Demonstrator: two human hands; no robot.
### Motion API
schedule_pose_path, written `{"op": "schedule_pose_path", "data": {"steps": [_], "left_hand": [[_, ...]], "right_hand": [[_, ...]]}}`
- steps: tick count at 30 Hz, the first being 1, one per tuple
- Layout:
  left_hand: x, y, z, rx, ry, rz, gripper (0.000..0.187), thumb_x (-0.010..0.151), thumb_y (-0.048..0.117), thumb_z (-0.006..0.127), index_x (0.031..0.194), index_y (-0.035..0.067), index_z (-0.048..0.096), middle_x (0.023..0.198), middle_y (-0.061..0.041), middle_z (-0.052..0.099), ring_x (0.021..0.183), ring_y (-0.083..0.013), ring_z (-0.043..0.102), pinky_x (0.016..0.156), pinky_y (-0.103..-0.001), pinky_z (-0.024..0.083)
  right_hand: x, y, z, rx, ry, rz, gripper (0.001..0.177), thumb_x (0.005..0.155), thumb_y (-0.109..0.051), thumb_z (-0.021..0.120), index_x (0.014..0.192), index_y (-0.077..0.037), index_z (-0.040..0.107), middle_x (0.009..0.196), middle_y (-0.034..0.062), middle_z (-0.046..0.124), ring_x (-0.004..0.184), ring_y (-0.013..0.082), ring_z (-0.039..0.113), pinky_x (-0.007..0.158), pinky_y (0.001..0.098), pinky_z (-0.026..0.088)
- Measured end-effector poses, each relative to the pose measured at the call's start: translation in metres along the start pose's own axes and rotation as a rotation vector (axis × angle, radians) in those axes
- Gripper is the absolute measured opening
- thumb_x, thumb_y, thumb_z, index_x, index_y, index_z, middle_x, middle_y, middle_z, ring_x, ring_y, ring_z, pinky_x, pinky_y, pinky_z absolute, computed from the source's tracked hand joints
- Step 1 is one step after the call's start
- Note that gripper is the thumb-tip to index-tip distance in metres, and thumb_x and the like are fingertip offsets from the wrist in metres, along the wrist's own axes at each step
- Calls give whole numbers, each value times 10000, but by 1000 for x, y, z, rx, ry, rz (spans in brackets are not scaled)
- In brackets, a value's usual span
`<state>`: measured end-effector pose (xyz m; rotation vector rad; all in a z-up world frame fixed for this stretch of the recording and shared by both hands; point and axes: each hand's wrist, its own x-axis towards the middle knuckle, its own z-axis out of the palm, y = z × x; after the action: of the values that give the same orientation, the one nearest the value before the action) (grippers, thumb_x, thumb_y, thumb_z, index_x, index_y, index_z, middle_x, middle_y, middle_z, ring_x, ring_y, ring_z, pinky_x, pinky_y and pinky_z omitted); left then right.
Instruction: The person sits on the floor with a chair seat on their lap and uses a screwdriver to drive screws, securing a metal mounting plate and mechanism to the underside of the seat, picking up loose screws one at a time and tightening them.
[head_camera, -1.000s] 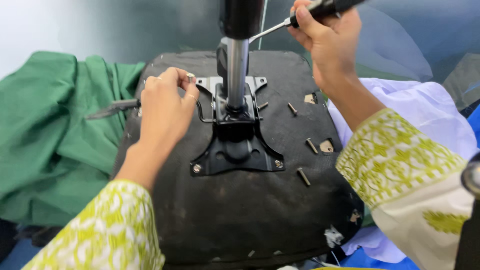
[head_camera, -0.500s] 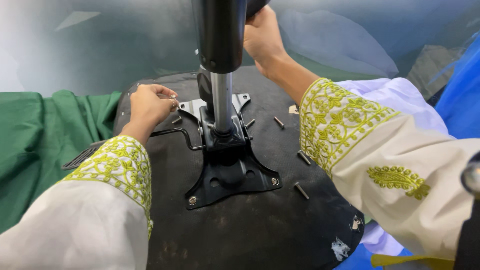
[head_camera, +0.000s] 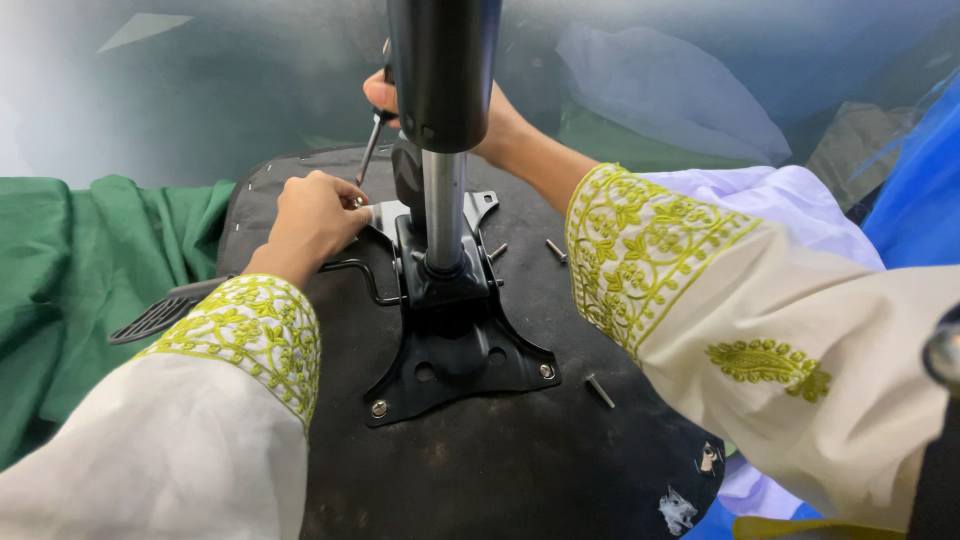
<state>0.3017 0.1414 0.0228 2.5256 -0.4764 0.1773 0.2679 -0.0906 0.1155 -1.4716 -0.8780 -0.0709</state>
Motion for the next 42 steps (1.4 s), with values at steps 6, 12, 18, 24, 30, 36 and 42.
{"op": "schedule_pose_path", "data": {"steps": [6, 12, 18, 24, 30, 36, 42], "left_hand": [[-5, 1, -2, -38, 61, 79, 221, 847, 177, 771, 1055, 108, 799, 942, -200, 756, 900, -364, 726, 869, -441, 550], [-6, 9, -2, 125, 97, 101, 139, 888, 143, 736, 989, 101, 821, 917, -236, 739, 900, -404, 716, 868, -472, 554], [2, -1, 0, 217, 118, 210, 108, 851, 113, 764, 937, 79, 819, 911, -247, 714, 879, -419, 700, 819, -476, 562], [11, -12, 3, 91, 122, 239, 197, 748, 130, 841, 937, 82, 808, 868, -144, 770, 849, -320, 743, 847, -422, 573], [20, -19, 9, 36, 80, 39, 204, 736, 167, 884, 917, 93, 826, 856, -167, 765, 819, -307, 739, 839, -398, 569], [26, -31, 16, -96, 39, -29, 177, 747, 159, 873, 911, 105, 835, 841, -175, 766, 797, -286, 745, 808, -393, 571], [28, -33, 17, -115, 52, -40, 196, 726, 186, 903, 878, 91, 824, 834, -171, 765, 793, -277, 747, 797, -390, 572]], "right_hand": [[-3, 10, 19, -168, 314, 93, 231, 883, -268, 809, 1003, -82, 744, 922, -4, 742, 822, 52, 702, 725, 218, 617], [-6, 17, 18, -273, 346, 57, 268, 896, -286, 820, 990, -38, 781, 942, 3, 755, 797, 67, 689, 696, 219, 594], [2, 44, 4, -115, 326, 6, 307, 904, -243, 845, 1071, -7, 742, 1053, 49, 745, 949, 113, 736, 802, 282, 667], [1, 53, -2, -619, 371, -188, 406, 921, -254, 815, 1211, 2, 693, 1103, 61, 737, 956, 152, 726, 798, 335, 632], [15, 49, 5, -331, 494, 157, 401, 943, -337, 788, 1018, 40, 674, 977, 100, 647, 957, 214, 730, 805, 366, 687], [33, 58, 6, -409, 343, 39, 383, 937, -380, 742, 1099, -35, 701, 1045, 62, 722, 1025, 153, 727, 774, 339, 664], [46, 69, 2, -596, 299, 4, 670, 945, -421, 773, 1327, -26, 390, 1046, 74, 699, 950, 153, 738, 695, 316, 660]]}}
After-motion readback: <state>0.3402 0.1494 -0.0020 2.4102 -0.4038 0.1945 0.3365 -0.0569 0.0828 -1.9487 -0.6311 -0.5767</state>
